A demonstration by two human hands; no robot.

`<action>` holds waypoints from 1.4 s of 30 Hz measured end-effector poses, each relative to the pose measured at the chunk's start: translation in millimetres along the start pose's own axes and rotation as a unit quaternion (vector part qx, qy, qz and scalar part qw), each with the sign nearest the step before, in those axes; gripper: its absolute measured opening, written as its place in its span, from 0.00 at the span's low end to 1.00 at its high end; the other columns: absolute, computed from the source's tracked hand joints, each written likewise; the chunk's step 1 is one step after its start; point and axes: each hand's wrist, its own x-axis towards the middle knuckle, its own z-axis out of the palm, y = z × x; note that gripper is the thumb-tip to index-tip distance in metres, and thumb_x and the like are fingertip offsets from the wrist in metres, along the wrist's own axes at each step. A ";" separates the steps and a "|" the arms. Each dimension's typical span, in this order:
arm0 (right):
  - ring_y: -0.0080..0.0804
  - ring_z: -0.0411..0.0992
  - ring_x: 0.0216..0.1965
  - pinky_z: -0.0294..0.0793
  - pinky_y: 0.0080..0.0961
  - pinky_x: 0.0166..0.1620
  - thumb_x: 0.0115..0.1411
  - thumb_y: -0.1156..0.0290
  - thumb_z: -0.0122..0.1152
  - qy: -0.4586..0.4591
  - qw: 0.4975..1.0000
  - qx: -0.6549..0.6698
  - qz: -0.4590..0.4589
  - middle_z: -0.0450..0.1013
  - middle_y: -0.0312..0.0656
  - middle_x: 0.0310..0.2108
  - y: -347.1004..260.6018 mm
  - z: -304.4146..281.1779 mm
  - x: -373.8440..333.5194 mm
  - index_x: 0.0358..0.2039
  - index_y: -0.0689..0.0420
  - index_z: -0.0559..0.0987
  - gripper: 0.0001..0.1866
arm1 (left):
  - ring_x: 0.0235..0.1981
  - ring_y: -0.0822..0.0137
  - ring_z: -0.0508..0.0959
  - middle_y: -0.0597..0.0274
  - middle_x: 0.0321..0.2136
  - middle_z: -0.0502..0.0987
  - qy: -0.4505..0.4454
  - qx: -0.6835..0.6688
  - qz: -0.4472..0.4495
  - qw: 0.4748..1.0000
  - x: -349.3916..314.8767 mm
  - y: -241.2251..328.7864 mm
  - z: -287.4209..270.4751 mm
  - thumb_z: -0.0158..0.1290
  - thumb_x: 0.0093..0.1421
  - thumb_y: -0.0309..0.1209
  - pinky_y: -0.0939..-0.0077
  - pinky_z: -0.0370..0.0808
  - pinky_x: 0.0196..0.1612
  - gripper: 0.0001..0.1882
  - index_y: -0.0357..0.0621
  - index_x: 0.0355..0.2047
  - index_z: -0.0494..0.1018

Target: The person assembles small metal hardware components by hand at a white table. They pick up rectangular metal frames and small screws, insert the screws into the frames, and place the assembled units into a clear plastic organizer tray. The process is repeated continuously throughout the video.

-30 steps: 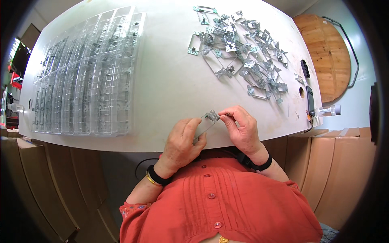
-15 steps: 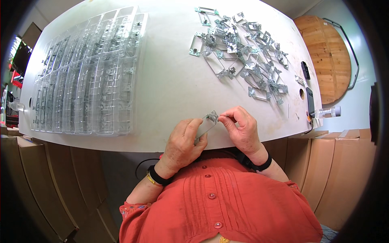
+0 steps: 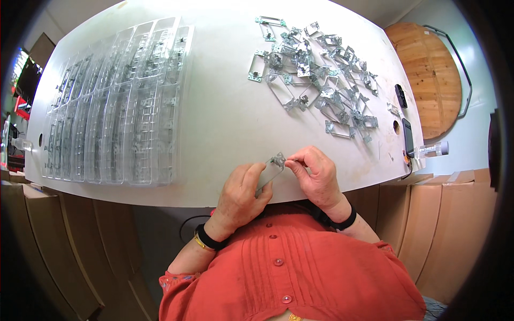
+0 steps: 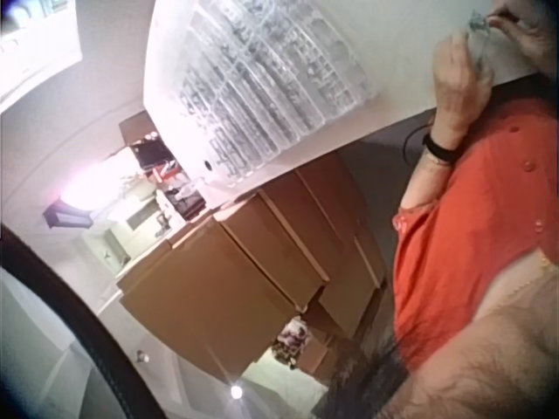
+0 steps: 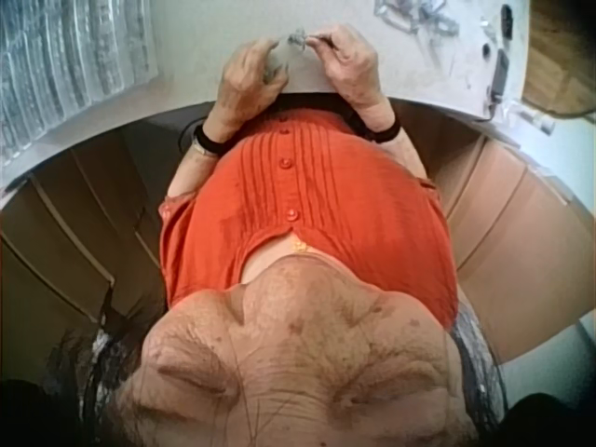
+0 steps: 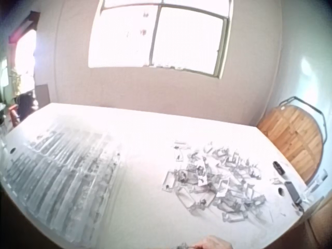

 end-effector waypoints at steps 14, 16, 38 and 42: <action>0.46 0.78 0.33 0.78 0.40 0.37 0.63 0.74 0.76 0.019 0.999 0.015 -0.039 0.79 0.43 0.32 -0.2 4.9 2.2 0.36 0.58 0.82 0.08 | 0.40 0.46 0.83 0.45 0.43 0.80 -0.009 -0.004 -0.003 1.000 1.1 2.8 -0.8 0.68 0.55 0.20 0.56 0.82 0.41 0.29 0.37 0.57 0.73; 0.47 0.78 0.33 0.77 0.40 0.36 0.63 0.74 0.76 0.016 0.999 0.009 -0.027 0.78 0.43 0.31 0.3 4.1 2.0 0.35 0.58 0.82 0.08 | 0.43 0.45 0.83 0.45 0.44 0.80 -0.014 -0.007 -0.015 1.000 -0.4 4.2 -2.5 0.67 0.56 0.21 0.55 0.82 0.45 0.27 0.36 0.57 0.74; 0.36 0.78 0.32 0.78 0.30 0.37 0.65 0.81 0.73 0.026 0.991 0.129 -0.016 0.79 0.45 0.37 -7.9 -4.1 -6.8 0.39 0.59 0.80 0.08 | 0.40 0.50 0.83 0.52 0.44 0.84 0.012 0.090 0.060 0.994 7.6 15.6 -2.0 0.74 0.54 0.27 0.56 0.81 0.49 0.34 0.35 0.61 0.76; 0.35 0.78 0.33 0.78 0.28 0.38 0.64 0.83 0.73 0.031 0.989 0.127 -0.073 0.80 0.46 0.39 -24.0 -16.7 -5.1 0.40 0.60 0.80 0.08 | 0.41 0.50 0.83 0.51 0.46 0.84 0.024 0.082 0.056 0.995 13.5 19.0 -0.6 0.73 0.55 0.26 0.58 0.82 0.48 0.39 0.34 0.66 0.72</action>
